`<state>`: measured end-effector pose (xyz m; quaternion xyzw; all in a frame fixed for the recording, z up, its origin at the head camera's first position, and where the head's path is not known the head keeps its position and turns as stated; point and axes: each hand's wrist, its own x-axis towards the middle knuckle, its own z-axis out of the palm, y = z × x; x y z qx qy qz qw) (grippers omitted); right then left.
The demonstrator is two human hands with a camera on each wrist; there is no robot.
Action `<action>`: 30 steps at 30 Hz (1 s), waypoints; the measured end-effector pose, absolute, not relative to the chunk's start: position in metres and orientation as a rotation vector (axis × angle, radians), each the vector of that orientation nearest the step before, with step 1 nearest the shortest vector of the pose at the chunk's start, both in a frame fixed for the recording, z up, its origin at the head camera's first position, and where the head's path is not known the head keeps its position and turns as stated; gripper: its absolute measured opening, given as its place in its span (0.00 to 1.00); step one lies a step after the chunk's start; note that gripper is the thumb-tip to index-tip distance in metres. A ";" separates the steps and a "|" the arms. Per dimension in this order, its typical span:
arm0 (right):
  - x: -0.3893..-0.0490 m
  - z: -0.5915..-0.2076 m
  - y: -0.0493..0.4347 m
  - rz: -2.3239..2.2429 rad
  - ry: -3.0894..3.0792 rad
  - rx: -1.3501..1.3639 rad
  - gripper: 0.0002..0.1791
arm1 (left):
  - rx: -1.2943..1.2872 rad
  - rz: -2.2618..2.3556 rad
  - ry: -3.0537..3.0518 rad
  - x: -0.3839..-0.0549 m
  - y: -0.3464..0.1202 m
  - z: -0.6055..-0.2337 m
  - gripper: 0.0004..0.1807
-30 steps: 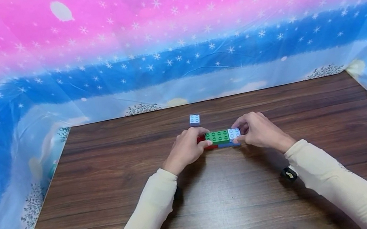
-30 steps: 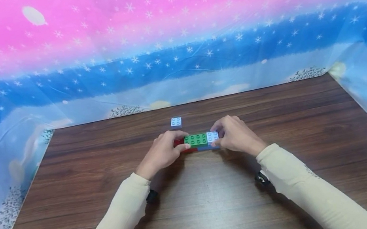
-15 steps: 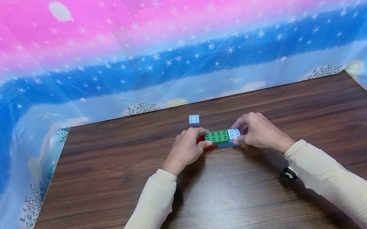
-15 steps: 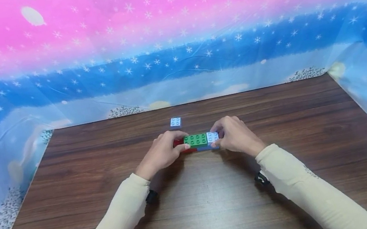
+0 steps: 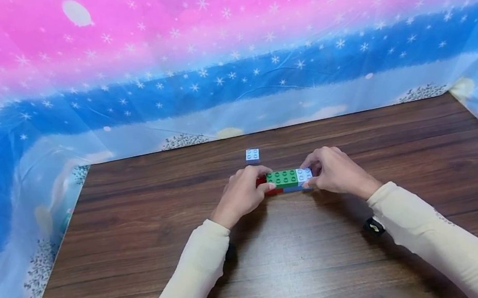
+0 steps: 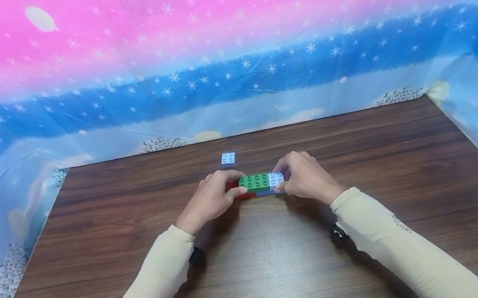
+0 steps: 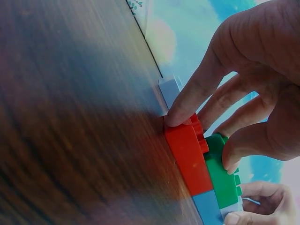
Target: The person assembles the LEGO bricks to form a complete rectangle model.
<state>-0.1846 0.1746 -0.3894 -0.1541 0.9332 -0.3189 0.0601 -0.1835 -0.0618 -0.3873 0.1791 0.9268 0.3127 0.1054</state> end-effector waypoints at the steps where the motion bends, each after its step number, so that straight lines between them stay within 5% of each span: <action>1: -0.185 -0.389 0.175 -0.965 2.825 -0.464 0.17 | 0.529 0.921 2.732 -0.184 -0.062 -0.387 0.19; 30: -0.184 -0.388 0.175 -0.978 2.797 -0.413 0.18 | 0.469 0.949 2.915 -0.210 -0.081 -0.377 0.24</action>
